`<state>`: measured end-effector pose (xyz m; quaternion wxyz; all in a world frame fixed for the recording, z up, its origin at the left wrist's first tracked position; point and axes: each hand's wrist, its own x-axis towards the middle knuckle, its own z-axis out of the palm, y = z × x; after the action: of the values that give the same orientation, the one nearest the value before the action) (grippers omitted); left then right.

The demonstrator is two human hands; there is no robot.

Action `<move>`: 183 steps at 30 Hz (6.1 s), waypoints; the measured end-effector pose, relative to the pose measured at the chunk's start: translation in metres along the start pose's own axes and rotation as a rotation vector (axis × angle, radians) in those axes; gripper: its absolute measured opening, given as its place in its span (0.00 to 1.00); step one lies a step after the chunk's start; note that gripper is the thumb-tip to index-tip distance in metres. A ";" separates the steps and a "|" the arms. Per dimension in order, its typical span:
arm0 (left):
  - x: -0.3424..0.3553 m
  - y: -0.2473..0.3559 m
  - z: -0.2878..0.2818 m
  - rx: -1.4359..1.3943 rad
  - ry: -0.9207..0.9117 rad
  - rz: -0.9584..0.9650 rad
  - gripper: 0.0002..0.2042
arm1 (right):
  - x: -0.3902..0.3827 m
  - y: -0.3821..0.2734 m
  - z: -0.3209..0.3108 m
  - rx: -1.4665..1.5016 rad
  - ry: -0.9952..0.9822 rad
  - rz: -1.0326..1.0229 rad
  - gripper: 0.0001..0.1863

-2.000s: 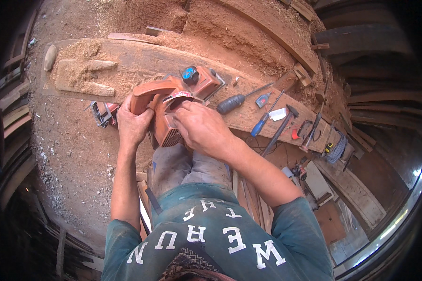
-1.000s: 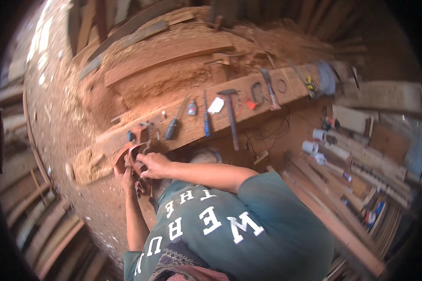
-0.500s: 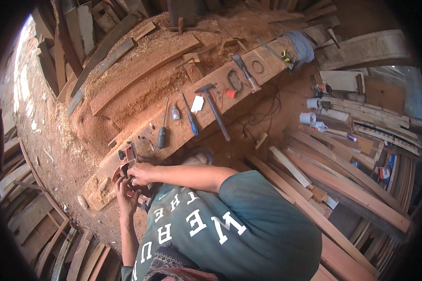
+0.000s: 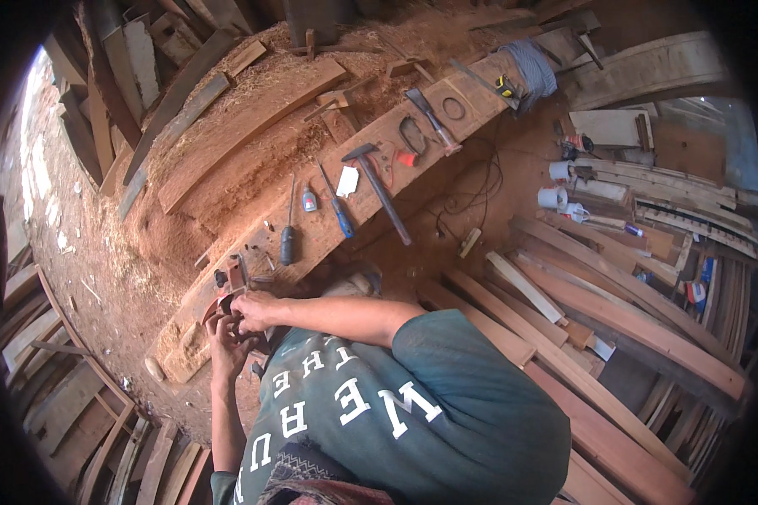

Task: The person disassembles a power planer using a screwdriver and by hand, removing components and adjusting internal parts on a wooden workbench.

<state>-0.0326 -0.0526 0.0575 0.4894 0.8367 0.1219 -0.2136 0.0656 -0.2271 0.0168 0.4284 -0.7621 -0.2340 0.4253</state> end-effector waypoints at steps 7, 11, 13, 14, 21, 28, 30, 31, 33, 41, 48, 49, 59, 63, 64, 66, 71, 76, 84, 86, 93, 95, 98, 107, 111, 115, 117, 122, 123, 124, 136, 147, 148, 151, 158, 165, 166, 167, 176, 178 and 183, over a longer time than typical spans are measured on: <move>0.010 -0.009 0.000 -0.102 -0.091 -0.081 0.34 | -0.031 -0.003 -0.051 0.119 0.029 -0.007 0.27; 0.008 0.009 0.000 0.001 -0.064 -0.103 0.32 | -0.063 0.064 -0.150 0.304 0.458 0.266 0.18; 0.006 0.006 -0.001 0.009 -0.054 -0.120 0.32 | -0.086 0.132 -0.205 0.146 0.893 0.330 0.16; 0.008 0.001 -0.001 0.006 -0.061 -0.115 0.32 | -0.100 0.191 -0.231 -0.088 1.097 0.213 0.16; 0.004 0.009 0.001 -0.008 -0.004 -0.106 0.32 | -0.118 0.248 -0.288 -0.538 1.127 0.467 0.15; -0.001 -0.015 0.003 0.046 0.038 -0.121 0.33 | -0.108 0.233 -0.291 -0.585 0.956 0.528 0.15; 0.001 -0.006 0.002 -0.040 0.030 -0.191 0.32 | -0.108 0.245 -0.289 -0.628 1.010 0.514 0.15; 0.002 -0.002 0.001 -0.049 0.031 -0.194 0.31 | -0.111 0.248 -0.290 -0.645 1.008 0.526 0.15; 0.002 0.001 -0.001 -0.029 0.035 -0.175 0.31 | -0.111 0.249 -0.287 -0.617 1.040 0.547 0.14; -0.002 0.010 -0.003 0.105 0.052 -0.124 0.29 | -0.072 0.093 -0.217 -0.077 0.839 0.242 0.09; -0.001 0.007 -0.005 0.113 0.075 -0.085 0.30 | -0.013 0.000 -0.050 0.011 0.307 -0.255 0.09; -0.002 0.009 -0.006 0.129 0.080 -0.075 0.31 | -0.007 -0.002 -0.037 0.025 0.252 -0.237 0.10; -0.007 0.009 -0.006 0.136 0.122 -0.068 0.34 | 0.012 -0.010 -0.005 -0.196 0.138 -0.158 0.09; -0.007 0.002 -0.004 0.126 0.150 -0.033 0.34 | 0.011 -0.010 0.002 -0.227 0.163 -0.176 0.07; -0.008 0.001 -0.002 0.122 0.158 -0.029 0.34 | 0.011 -0.009 0.003 -0.236 0.171 -0.198 0.07; -0.009 0.000 -0.002 0.105 0.173 -0.021 0.35 | 0.011 -0.008 0.006 -0.241 0.179 -0.200 0.07; -0.009 -0.001 0.001 0.080 0.212 -0.015 0.35 | 0.017 -0.006 0.010 -0.271 0.171 -0.217 0.07; -0.011 0.000 0.003 0.048 0.274 -0.002 0.36 | 0.021 -0.010 -0.001 -0.283 0.036 -0.147 0.09; -0.011 -0.006 0.005 0.052 0.277 0.008 0.35 | 0.017 -0.004 -0.003 -0.261 0.029 -0.327 0.12; -0.013 -0.004 0.006 0.047 0.288 -0.003 0.34 | 0.015 -0.003 -0.002 -0.283 0.034 -0.389 0.13; -0.018 -0.016 0.021 0.033 0.332 0.024 0.33 | 0.011 -0.003 -0.001 -0.098 -0.056 -0.110 0.15; -0.019 -0.014 0.023 0.012 0.341 0.041 0.33 | 0.013 -0.001 0.000 0.071 -0.094 0.017 0.17; -0.019 -0.014 0.023 0.027 0.337 0.052 0.32 | 0.013 0.004 0.004 0.356 -0.117 0.099 0.18; -0.020 -0.008 0.021 0.036 0.304 0.014 0.29 | -0.021 0.009 -0.058 -0.163 0.204 0.028 0.20; -0.021 -0.007 0.021 0.092 0.318 0.040 0.29 | -0.041 0.072 -0.106 -0.396 0.410 0.206 0.24; -0.020 -0.011 0.022 0.081 0.316 0.054 0.29 | -0.048 0.100 -0.114 -0.707 0.391 0.044 0.25; -0.019 -0.011 0.023 0.055 0.315 0.041 0.30 | -0.045 0.109 -0.106 -0.817 0.352 -0.031 0.24; -0.018 -0.015 0.024 -0.031 0.283 -0.020 0.29 | -0.027 0.127 -0.098 -1.031 0.315 -0.252 0.19; -0.018 -0.015 0.024 -0.028 0.284 -0.015 0.29 | -0.024 0.125 -0.101 -1.090 0.302 -0.304 0.18; -0.018 -0.016 0.024 -0.025 0.285 -0.010 0.29 | -0.022 0.124 -0.104 -1.086 0.253 -0.306 0.17; -0.023 -0.011 0.020 0.080 0.316 0.024 0.30 | -0.049 -0.072 -0.168 0.127 0.757 -0.308 0.29; -0.021 -0.006 0.017 0.073 0.311 0.006 0.30 | 0.005 -0.032 -0.116 0.537 0.444 -0.258 0.36; -0.021 -0.006 0.016 0.066 0.311 0.005 0.31 | 0.008 -0.031 -0.115 0.531 0.448 -0.256 0.36; -0.022 -0.006 0.017 0.052 0.308 0.002 0.31 | 0.014 -0.034 -0.115 0.516 0.450 -0.202 0.35; -0.020 -0.003 0.013 0.056 0.307 0.002 0.31 | 0.030 -0.032 -0.106 0.487 0.478 -0.167 0.34; -0.019 -0.005 0.011 0.041 0.297 -0.008 0.31 | 0.043 -0.039 -0.106 0.248 0.518 -0.085 0.36; -0.019 -0.005 0.011 0.040 0.296 -0.007 0.31 | 0.048 -0.037 -0.106 0.188 0.528 -0.090 0.37; -0.018 -0.004 0.011 0.039 0.296 -0.006 0.31 | 0.051 -0.036 -0.107 0.144 0.519 -0.104 0.38; -0.019 -0.009 0.014 0.044 0.325 0.009 0.34 | 0.085 -0.026 -0.119 0.180 0.365 -0.201 0.34; -0.019 -0.009 0.015 0.041 0.332 -0.002 0.34 | 0.084 -0.041 -0.119 -0.009 0.453 -0.308 0.30; -0.018 -0.005 0.013 0.046 0.336 -0.019 0.35 | 0.097 -0.029 -0.117 0.323 0.351 -0.230 0.27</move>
<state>-0.0532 -0.0618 0.0566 0.4410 0.8703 0.2049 -0.0781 0.2165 -0.1953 0.0298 0.6238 -0.7145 -0.1702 0.2671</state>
